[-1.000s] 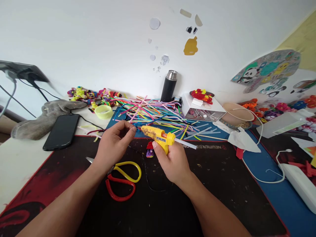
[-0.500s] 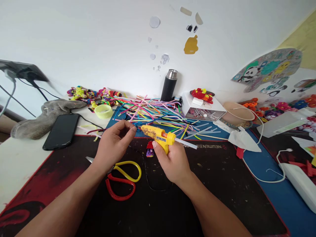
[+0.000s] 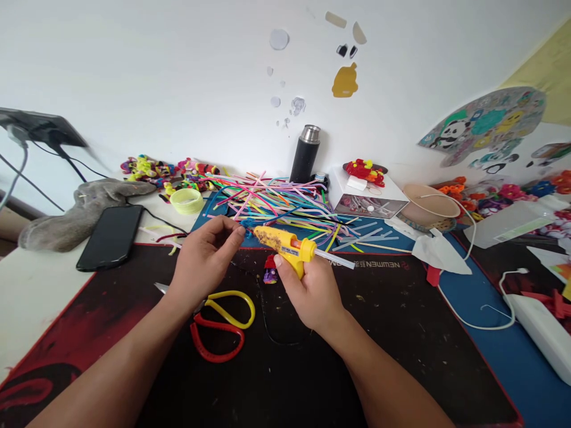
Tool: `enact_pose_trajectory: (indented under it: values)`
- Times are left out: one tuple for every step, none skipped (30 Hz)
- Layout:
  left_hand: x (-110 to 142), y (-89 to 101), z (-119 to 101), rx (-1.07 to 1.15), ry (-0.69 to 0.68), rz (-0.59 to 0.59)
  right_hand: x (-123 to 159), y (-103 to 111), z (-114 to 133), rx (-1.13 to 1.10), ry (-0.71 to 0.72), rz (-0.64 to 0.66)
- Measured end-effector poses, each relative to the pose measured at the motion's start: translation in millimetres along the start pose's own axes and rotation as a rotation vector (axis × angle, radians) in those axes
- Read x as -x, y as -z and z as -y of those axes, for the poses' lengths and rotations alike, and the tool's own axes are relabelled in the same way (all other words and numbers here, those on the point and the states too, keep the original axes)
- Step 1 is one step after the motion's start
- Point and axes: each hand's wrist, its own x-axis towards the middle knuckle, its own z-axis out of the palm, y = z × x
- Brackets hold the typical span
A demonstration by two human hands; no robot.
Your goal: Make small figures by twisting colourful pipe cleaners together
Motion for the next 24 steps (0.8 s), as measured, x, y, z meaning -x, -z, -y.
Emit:
enact_pose_trajectory:
  values:
    - [0, -0.1, 0, 0.001, -0.001, 0.0, 0, 0, 0, -0.001, -0.002, 0.002]
    - [0, 0.0, 0, 0.002, -0.002, 0.0, 0, 0, 1, 0.002, -0.004, 0.004]
    - [0, 0.3, 1, 0.004, -0.003, -0.001, -1, 0, 1, 0.007, -0.005, 0.003]
    - [0, 0.8, 1, 0.005, -0.003, -0.005, -1, 0, 1, 0.014, -0.007, 0.0]
    - [0, 1.5, 0, 0.008, 0.0, -0.013, -1, 0, 0, 0.02, -0.012, -0.009]
    - [0, 2.3, 0, 0.013, 0.006, -0.022, -2, 0, 0, 0.021, -0.025, -0.016]
    - [-1, 3.0, 0, 0.019, 0.017, -0.032, -2, 0, -1, 0.012, -0.045, -0.021]
    - [-2, 3.5, -1, 0.027, 0.029, -0.042, -2, 0, -2, -0.007, -0.073, -0.022]
    - [-2, 3.8, -2, 0.04, 0.042, -0.05, -2, 0, -3, -0.036, -0.105, -0.021]
    - [-3, 3.6, -3, 0.056, 0.053, -0.056, -3, 0, -5, -0.074, -0.141, -0.014]
    - [-3, 2.9, -3, 0.074, 0.061, -0.061, -3, -1, -6, -0.12, -0.179, -0.006]
    - [-3, 1.9, -4, 0.094, 0.066, -0.063, -3, -2, -7, -0.174, -0.219, 0.001]
    - [-3, 0.4, -5, 0.115, 0.067, -0.062, -3, -3, -8, -0.237, -0.26, 0.007]
    - [-2, -1.3, -6, 0.136, 0.067, -0.058, -3, -4, -9, -0.312, -0.302, 0.015]
    - [-1, -3.1, -6, 0.155, 0.066, -0.053, -3, -5, -10, -0.399, -0.344, 0.023]
    - [0, -4.8, -7, 0.172, 0.066, -0.047, -4, -7, -11, -0.497, -0.381, 0.03]
    - [1, -6.5, -8, 0.19, 0.069, -0.041, -5, -9, -12, -0.599, -0.41, 0.034]
    - [2, -8.1, -9, 0.208, 0.074, -0.036, -6, -10, -12, -0.698, -0.428, 0.036]
    - [3, -9.5, -10, 0.226, 0.084, -0.031, -7, -12, -13, -0.783, -0.433, 0.034]
    - [4, -11.0, -11, 0.246, 0.096, -0.024, -8, -13, -13, -0.856, -0.429, 0.03]
    - [5, -12.5, -11, 0.268, 0.109, -0.012, -9, -14, -13, -0.913, -0.42, 0.026]
    - [5, -14.1, -12, 0.294, 0.122, -0.001, -9, -15, -12, -0.956, -0.41, 0.024]
    - [6, -15.9, -11, 0.323, 0.132, 0.011, -9, -16, -12, -0.989, -0.402, 0.022]
    - [7, -17.8, -10, 0.357, 0.137, 0.021, -9, -17, -11, -1.013, -0.398, 0.022]
